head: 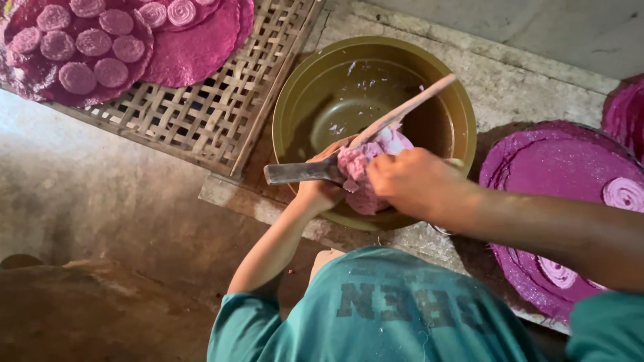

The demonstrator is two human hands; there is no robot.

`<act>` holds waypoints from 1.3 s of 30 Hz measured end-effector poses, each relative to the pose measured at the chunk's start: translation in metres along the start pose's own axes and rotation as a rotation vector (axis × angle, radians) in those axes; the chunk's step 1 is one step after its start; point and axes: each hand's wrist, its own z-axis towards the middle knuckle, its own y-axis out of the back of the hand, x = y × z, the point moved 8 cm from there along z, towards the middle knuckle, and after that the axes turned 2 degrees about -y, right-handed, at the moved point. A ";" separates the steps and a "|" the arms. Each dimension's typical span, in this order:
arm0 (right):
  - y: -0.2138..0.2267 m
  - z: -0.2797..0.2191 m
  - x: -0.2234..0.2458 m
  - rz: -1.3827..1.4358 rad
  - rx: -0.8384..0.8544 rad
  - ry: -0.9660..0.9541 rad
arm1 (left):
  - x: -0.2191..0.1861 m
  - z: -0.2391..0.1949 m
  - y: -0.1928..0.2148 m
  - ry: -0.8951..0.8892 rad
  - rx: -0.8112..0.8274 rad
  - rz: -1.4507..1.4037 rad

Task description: The person scoops pink dough from a bowl and uses a manual press to extrude spiral-shaped portions onto a pink tray. The process is repeated multiple times, filling the tray with uniform spirals.

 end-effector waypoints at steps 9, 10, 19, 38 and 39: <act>0.027 -0.023 -0.021 -0.100 0.108 -0.056 | -0.026 0.013 0.033 -0.174 -0.070 0.377; 0.009 -0.015 -0.010 -0.182 0.064 -0.058 | -0.030 0.012 0.026 -0.181 -0.054 0.364; -0.002 -0.058 -0.059 0.523 0.057 -0.380 | 0.023 0.018 0.058 -0.098 -0.302 0.211; -0.146 -0.038 -0.034 1.216 -0.488 -0.534 | -0.005 0.045 0.034 -0.157 -0.323 0.763; -0.155 -0.037 -0.027 1.231 -0.425 -0.586 | -0.002 0.050 0.035 -0.132 -0.295 0.832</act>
